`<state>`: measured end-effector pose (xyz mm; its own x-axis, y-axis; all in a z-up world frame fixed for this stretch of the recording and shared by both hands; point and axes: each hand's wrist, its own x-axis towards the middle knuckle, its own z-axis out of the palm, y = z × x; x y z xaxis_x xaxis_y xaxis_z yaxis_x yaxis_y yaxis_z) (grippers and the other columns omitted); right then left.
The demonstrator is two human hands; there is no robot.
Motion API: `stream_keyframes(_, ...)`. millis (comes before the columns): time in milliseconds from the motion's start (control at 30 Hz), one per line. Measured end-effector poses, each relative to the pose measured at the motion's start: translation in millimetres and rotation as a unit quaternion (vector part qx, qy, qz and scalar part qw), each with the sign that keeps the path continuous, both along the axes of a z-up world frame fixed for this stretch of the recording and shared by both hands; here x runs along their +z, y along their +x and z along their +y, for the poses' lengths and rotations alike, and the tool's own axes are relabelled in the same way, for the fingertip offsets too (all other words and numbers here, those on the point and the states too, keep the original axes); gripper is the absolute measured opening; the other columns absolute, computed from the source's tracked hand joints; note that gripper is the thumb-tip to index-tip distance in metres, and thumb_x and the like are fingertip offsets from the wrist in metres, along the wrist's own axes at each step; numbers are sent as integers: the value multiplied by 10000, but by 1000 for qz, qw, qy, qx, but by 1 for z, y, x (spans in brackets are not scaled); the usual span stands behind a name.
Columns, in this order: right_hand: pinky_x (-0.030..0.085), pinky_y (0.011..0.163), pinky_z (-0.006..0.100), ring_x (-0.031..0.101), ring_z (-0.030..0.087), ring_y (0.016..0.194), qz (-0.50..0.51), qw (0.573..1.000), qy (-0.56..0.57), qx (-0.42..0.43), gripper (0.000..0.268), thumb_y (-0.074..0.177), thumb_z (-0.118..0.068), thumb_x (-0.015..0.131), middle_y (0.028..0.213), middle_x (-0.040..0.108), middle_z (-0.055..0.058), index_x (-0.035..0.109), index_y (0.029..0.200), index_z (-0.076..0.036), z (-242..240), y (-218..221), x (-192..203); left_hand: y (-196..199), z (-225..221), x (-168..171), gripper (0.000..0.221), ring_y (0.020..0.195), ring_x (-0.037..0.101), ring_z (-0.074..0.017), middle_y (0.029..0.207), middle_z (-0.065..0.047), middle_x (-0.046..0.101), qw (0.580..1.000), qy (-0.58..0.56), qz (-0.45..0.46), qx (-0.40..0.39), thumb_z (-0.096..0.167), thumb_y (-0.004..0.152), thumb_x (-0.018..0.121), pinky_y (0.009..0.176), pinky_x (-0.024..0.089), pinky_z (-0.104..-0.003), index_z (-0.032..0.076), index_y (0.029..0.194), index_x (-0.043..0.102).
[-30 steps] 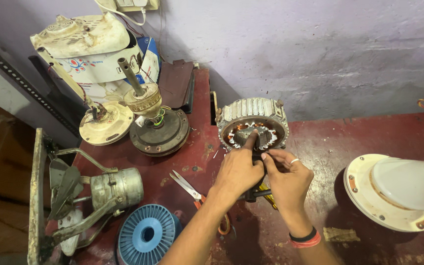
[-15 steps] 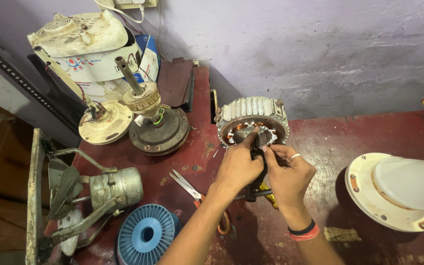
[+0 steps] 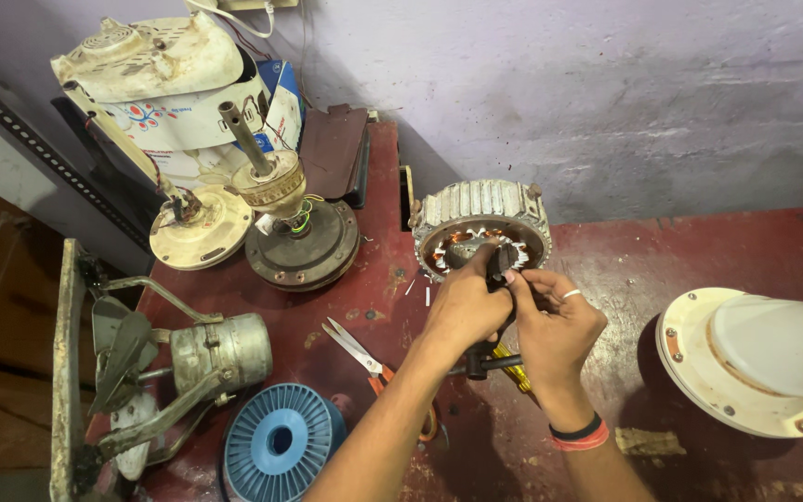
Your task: The person uses a screwdriver to adjust and tap the copper windings of a motor stator clamped in a bench vise. They repeatedly rotate the stator to access different sections and occasionally handle a blue fan cover nearby.
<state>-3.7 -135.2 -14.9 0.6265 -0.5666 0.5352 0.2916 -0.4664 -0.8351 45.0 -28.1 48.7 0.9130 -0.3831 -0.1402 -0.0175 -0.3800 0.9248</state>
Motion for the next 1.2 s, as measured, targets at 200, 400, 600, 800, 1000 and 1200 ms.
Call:
stream_keyframes(200, 467, 611, 197, 605, 73, 692, -3, 995, 84, 54, 198, 927, -91, 828, 856, 730, 64, 734, 1045, 37, -20, 6, -16, 2, -2, -3, 780, 460, 659, -211, 666, -140, 711, 999, -12, 30, -3, 140, 799, 555, 514, 556, -366, 127, 1559, 377)
stream_keyframes(400, 561, 995, 326, 646, 187, 1109, -71, 943, 223, 238, 681, 814, -73, 822, 1238, 647, 122, 482, 1399, 4, -66, 36, -19, -4, -4, -20, 770, 596, 714, -326, 687, -210, 704, 997, -18, -61, 34, 117, 789, 582, 638, 577, -431, 51, 1533, 397)
stream_keyframes(600, 460, 1139, 390, 579, 229, 1284, 32, 852, 251, 459, 988, 656, 18, 815, 1351, 590, 120, 372, 1539, -8, -83, 68, -13, -18, -4, -27, 625, 729, 710, -446, 742, -256, 703, 986, -38, -128, 102, 139, 856, 599, 701, 542, -522, -17, 1439, 439)
stream_keyframes(800, 490, 1111, 395, 608, 218, 1242, 65, 835, 240, 491, 907, 640, 63, 825, 1315, 632, 108, 466, 1472, 9, -88, 74, -16, -35, 0, -28, 332, 799, 703, -432, 891, -234, 710, 968, -8, -213, 131, 240, 889, 710, 712, 540, -521, -14, 1074, 603)
stream_keyframes(1000, 523, 1074, 394, 638, 208, 1210, 76, 838, 225, 492, 787, 664, 86, 825, 1296, 657, 109, 529, 1390, 17, -91, 76, -19, -32, 1, -31, 232, 797, 695, -443, 882, -245, 714, 969, 18, -216, 122, 216, 898, 690, 725, 539, -523, -14, 927, 691)
stream_keyframes(1200, 564, 994, 377, 671, 194, 1134, 90, 843, 218, 484, 711, 674, 80, 838, 1245, 681, 106, 580, 1335, 28, -90, 75, -22, -25, 1, -30, 226, 768, 693, -454, 792, -263, 700, 973, -4, -191, 128, 181, 949, 605, 723, 531, -530, -5, 934, 732)
